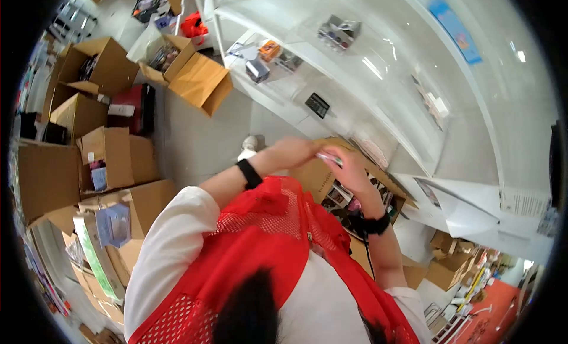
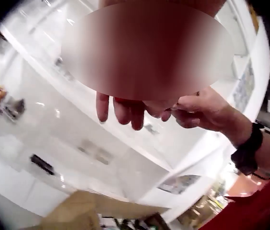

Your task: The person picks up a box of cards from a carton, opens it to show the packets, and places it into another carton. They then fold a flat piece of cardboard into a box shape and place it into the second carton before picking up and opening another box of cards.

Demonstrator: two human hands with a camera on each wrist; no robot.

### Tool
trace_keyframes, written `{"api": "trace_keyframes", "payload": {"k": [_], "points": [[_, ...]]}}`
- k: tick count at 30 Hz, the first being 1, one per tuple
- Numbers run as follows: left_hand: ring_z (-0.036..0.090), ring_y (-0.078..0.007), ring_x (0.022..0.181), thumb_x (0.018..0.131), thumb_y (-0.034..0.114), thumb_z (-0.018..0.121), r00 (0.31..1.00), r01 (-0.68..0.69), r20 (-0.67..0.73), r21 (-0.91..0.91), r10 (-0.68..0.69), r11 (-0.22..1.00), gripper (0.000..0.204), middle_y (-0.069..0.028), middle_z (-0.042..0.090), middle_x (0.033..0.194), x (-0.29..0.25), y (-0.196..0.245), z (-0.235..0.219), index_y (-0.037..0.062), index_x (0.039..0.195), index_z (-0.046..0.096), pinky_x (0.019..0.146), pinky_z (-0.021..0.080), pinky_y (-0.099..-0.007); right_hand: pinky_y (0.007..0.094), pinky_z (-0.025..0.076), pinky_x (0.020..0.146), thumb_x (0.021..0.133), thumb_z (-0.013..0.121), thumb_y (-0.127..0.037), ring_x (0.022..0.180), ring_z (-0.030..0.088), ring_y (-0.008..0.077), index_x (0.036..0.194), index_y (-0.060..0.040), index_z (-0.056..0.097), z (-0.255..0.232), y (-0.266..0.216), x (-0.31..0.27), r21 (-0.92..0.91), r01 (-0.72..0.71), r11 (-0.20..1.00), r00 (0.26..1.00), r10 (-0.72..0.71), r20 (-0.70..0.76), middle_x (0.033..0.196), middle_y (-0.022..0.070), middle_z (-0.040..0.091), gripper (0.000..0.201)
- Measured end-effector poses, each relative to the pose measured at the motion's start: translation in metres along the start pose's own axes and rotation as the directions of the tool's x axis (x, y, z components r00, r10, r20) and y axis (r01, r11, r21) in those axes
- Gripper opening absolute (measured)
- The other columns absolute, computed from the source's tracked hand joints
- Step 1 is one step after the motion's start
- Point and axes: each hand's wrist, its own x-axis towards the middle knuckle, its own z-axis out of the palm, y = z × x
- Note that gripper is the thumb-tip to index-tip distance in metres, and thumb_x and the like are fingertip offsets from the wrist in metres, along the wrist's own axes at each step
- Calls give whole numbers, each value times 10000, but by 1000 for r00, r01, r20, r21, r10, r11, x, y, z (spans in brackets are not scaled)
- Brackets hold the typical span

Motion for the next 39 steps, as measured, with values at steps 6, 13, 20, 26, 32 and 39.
{"api": "trace_keyframes", "payload": {"k": [6,13,20,26,32,39], "points": [[573,-362,740,830,150,476,758,567,-225,-237,-612,789,238,-157,606,773,-147,-140,-5,101,1062,495,616,449,-445,280,454,687,826,555,-157,825,573,215,1219,-27,395,103,34,146,409,-347,844,930,253,265,1102,108,554,443],[541,-396,761,762,76,500,380,759,-204,-488,-902,431,90,-196,577,759,-321,-238,-14,39,820,558,628,432,-436,389,407,876,752,622,-224,1069,496,309,1213,18,393,265,139,320,-90,-535,840,837,541,80,1168,191,500,569],[614,-190,681,772,40,504,-31,727,-48,-687,-998,10,117,-116,629,723,-420,-260,-10,25,839,599,629,465,-300,399,352,940,695,619,-136,1077,444,366,1146,47,425,337,178,429,-301,-423,854,905,416,-91,1156,237,470,523],[576,-305,647,760,51,524,255,856,75,-481,-964,189,132,-160,586,707,-428,-281,16,23,869,593,589,444,-335,429,452,781,714,637,-197,896,564,383,947,8,552,353,184,454,-378,-562,736,789,614,22,919,227,595,322],[563,-208,659,778,37,534,273,744,-20,-630,-962,224,161,-156,577,743,-362,-298,-51,8,929,578,586,427,-310,438,447,685,750,620,-191,797,567,385,806,4,543,306,133,430,-312,-415,855,910,387,-149,803,207,600,217],[523,-106,842,812,76,543,512,345,-3,-915,-859,209,356,-24,586,990,-256,-333,-139,1,1156,493,785,414,-239,266,464,713,785,584,-59,810,595,163,1023,31,547,199,-17,350,550,-368,750,920,206,334,897,79,620,257]]}}
